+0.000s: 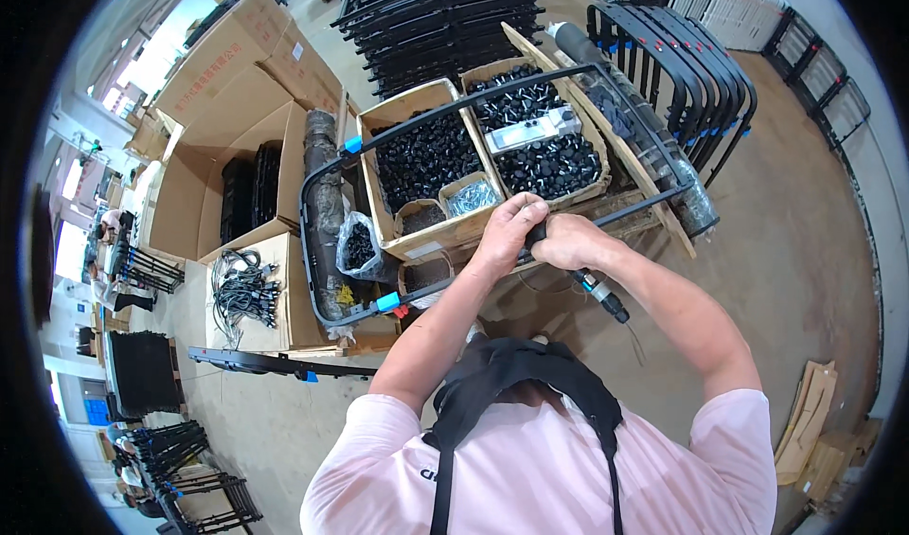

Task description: The recorder assembles an electrical appliance by installing components and securing the housing with an electric screwdriver.

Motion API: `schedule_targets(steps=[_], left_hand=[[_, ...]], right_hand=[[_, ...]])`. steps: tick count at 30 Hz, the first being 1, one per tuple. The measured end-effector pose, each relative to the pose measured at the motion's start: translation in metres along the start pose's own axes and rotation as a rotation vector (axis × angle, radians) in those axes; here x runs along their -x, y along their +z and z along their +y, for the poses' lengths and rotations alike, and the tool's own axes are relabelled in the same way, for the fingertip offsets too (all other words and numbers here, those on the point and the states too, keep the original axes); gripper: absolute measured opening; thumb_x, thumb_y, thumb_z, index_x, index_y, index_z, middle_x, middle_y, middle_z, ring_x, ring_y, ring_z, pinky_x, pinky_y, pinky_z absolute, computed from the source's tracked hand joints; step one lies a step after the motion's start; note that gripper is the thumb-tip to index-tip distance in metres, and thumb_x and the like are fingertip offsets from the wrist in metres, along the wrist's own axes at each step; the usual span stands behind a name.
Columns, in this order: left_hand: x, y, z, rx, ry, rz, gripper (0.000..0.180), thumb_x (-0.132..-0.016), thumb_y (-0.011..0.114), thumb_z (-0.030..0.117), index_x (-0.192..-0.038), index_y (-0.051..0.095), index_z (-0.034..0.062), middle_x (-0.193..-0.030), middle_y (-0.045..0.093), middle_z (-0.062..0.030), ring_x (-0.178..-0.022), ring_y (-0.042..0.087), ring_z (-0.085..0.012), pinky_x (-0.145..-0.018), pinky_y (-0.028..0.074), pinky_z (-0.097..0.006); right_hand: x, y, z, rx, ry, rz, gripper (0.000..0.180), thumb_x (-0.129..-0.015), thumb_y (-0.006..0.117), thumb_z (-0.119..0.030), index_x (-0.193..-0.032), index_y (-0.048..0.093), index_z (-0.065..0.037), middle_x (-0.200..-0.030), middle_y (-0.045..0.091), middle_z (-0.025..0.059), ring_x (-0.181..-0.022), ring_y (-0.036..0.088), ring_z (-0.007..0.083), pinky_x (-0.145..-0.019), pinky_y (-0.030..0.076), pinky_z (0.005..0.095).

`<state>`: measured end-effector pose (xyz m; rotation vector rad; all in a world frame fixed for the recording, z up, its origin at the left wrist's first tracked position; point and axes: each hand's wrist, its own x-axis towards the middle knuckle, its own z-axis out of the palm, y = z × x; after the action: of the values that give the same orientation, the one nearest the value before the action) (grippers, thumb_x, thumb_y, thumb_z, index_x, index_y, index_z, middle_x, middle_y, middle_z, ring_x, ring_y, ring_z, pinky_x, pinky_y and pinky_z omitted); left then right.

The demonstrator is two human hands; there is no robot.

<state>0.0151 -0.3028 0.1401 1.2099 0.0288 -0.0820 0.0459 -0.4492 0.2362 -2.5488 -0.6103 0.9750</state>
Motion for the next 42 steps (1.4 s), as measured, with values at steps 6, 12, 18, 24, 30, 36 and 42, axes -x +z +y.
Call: schedule_targets(steps=[6,12,18,24,30,36,42], left_hand=[[-0.001,0.003,0.008,0.011,-0.001,0.001,0.017,-0.101,0.069,0.023,-0.101,0.070,0.0060,-0.089,0.062,0.0038,-0.084,0.053,-0.0064,-0.076,0.047,-0.026],[-0.001,0.008,0.054,-0.014,0.130,0.056,0.017,-0.098,0.070,0.019,-0.097,0.067,0.0029,-0.092,0.062,0.0008,-0.085,0.055,-0.0089,-0.078,0.048,-0.028],[0.000,-0.049,0.075,-0.213,0.546,0.174,0.018,-0.094,0.067,0.019,-0.090,0.063,0.0016,-0.101,0.060,-0.0092,-0.105,0.056,-0.0233,-0.095,0.044,-0.036],[0.021,-0.155,-0.004,-0.094,-0.191,0.623,0.054,-0.107,0.056,0.051,-0.110,0.066,-0.0023,-0.100,0.065,-0.0092,-0.087,0.059,-0.0159,-0.073,0.050,-0.032],[0.012,-0.261,0.003,-0.063,-0.291,0.664,0.062,-0.100,0.068,0.057,-0.113,0.069,-0.0037,-0.099,0.070,-0.0076,-0.086,0.062,-0.0152,-0.075,0.053,-0.034],[-0.016,-0.347,0.025,-0.690,-0.324,0.917,0.066,-0.102,0.057,0.061,-0.110,0.067,-0.0039,-0.110,0.072,-0.0315,-0.110,0.068,-0.0478,-0.094,0.051,-0.052],[-0.030,-0.409,0.017,-0.755,-0.376,0.971,0.067,-0.101,0.057,0.061,-0.104,0.068,-0.0044,-0.106,0.072,-0.0319,-0.107,0.067,-0.0502,-0.094,0.051,-0.054]], right_hand=[[0.000,-0.008,-0.002,0.056,-0.033,0.008,0.037,-0.079,0.063,-0.032,-0.097,0.074,-0.001,-0.098,0.074,0.0246,-0.096,0.071,0.0412,-0.085,0.055,0.0488],[0.022,-0.045,-0.030,0.058,-0.071,0.048,0.043,-0.084,0.066,-0.032,-0.109,0.072,0.002,-0.099,0.074,0.0261,-0.097,0.072,0.0412,-0.085,0.056,0.0467],[-0.011,-0.039,-0.047,-0.092,-0.331,0.220,0.059,-0.079,0.077,-0.027,-0.128,0.057,0.000,-0.091,0.071,0.0269,-0.079,0.074,0.0380,-0.073,0.058,0.0456],[-0.098,0.019,-0.075,0.264,-0.448,0.205,0.066,-0.079,0.080,-0.030,-0.135,0.055,-0.005,-0.105,0.074,0.0284,-0.089,0.074,0.0450,-0.083,0.059,0.0534],[-0.198,0.073,-0.145,0.460,-0.619,0.169,0.081,-0.079,0.081,-0.026,-0.147,0.043,-0.003,-0.099,0.072,0.0255,-0.084,0.073,0.0452,-0.076,0.061,0.0522],[-0.296,0.102,-0.198,0.330,-0.698,0.220,0.073,-0.081,0.082,-0.026,-0.138,0.044,-0.002,-0.108,0.070,0.0246,-0.094,0.073,0.0437,-0.079,0.061,0.0511],[-0.360,0.122,-0.229,0.317,-0.667,0.144,0.078,-0.077,0.085,-0.029,-0.137,0.046,0.002,-0.109,0.071,0.0261,-0.094,0.072,0.0444,-0.082,0.060,0.0507]])
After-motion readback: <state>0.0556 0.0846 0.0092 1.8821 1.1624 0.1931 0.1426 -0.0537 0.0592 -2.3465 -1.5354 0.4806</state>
